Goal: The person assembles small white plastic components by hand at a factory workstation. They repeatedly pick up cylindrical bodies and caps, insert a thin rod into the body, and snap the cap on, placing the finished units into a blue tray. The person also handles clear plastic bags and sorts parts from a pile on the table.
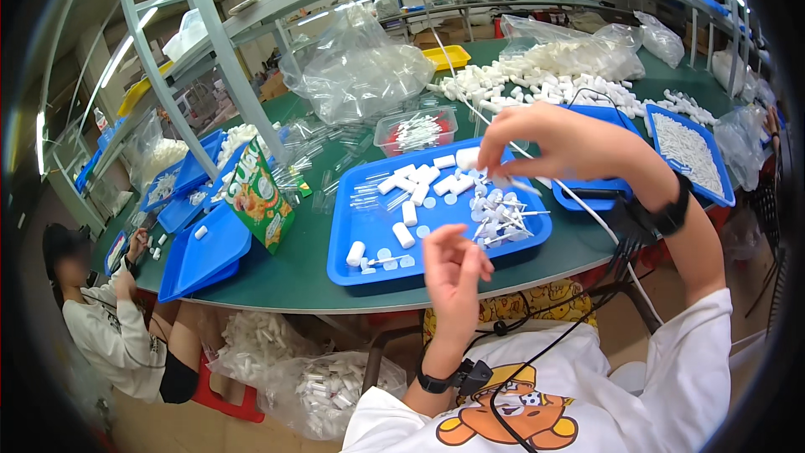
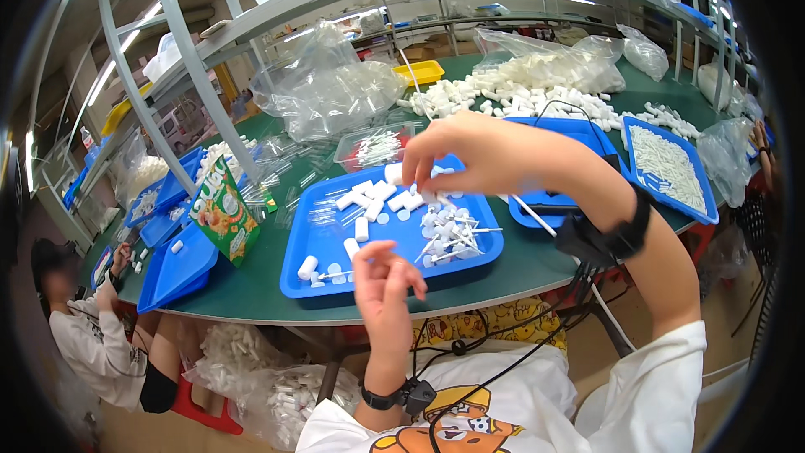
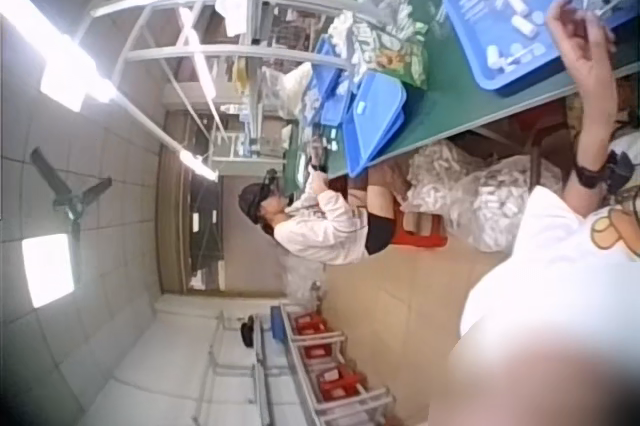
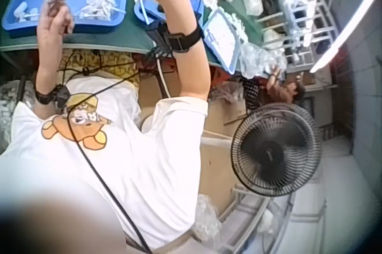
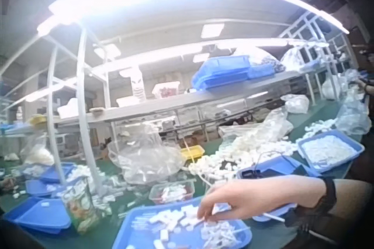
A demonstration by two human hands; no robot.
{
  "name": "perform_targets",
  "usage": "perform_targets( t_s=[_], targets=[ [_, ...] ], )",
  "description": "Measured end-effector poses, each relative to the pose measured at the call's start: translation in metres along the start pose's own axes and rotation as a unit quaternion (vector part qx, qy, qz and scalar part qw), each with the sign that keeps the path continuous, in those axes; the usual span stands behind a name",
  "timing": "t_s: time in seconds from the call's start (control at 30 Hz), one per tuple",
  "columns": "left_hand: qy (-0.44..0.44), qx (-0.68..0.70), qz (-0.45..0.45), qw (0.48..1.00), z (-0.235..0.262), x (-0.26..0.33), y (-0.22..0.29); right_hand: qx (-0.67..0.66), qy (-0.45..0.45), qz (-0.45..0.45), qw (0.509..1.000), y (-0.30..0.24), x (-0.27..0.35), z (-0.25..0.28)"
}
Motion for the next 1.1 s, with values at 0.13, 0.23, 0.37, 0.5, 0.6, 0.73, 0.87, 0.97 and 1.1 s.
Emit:
perform_targets(
  t_s=[0.13,0.23,0.37,0.5,0.6,0.73,0.87,0.97,1.1],
  targets=[
    [-0.023,0.067,-0.104,0.992,-0.002,0.0,0.001,-0.017,0.058,0.025,0.998,-0.037,0.047,-0.018],
    [-0.054,0.063,-0.152,0.985,-0.014,0.011,0.0,-0.022,0.05,0.047,0.997,-0.048,0.076,-0.038],
    [-0.147,-0.008,-0.171,0.974,-0.02,0.022,-0.005,-0.017,0.088,0.006,0.996,-0.057,0.105,-0.057],
    [-0.15,0.059,-0.123,0.979,-0.028,0.03,-0.009,0.021,0.119,-0.018,0.993,-0.063,0.12,-0.065],
    [-0.136,0.09,-0.116,0.98,-0.03,0.03,-0.011,0.061,0.153,-0.018,0.986,-0.067,0.132,-0.066],
    [-0.119,0.082,-0.041,0.989,-0.031,0.024,-0.008,0.028,0.229,-0.048,0.972,-0.067,0.148,-0.07],
    [-0.108,0.155,0.039,0.981,-0.031,0.025,-0.003,-0.106,0.275,-0.136,0.946,-0.059,0.162,-0.075],
    [-0.09,0.162,0.074,0.98,-0.035,0.024,0.003,-0.186,0.284,-0.145,0.929,-0.054,0.165,-0.076],
    [-0.123,0.177,0.102,0.971,-0.038,0.023,0.005,-0.219,0.288,-0.118,0.925,-0.051,0.162,-0.075]
  ],
)
Point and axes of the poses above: each hand's wrist, its own x-axis away from the middle knuckle, its own z-axis out of the back of the hand, y = z × x, the point moved 2 cm from there along -x, towards the middle knuckle, and after that the axes turned 3 degrees about -z, right-handed, at the moved point
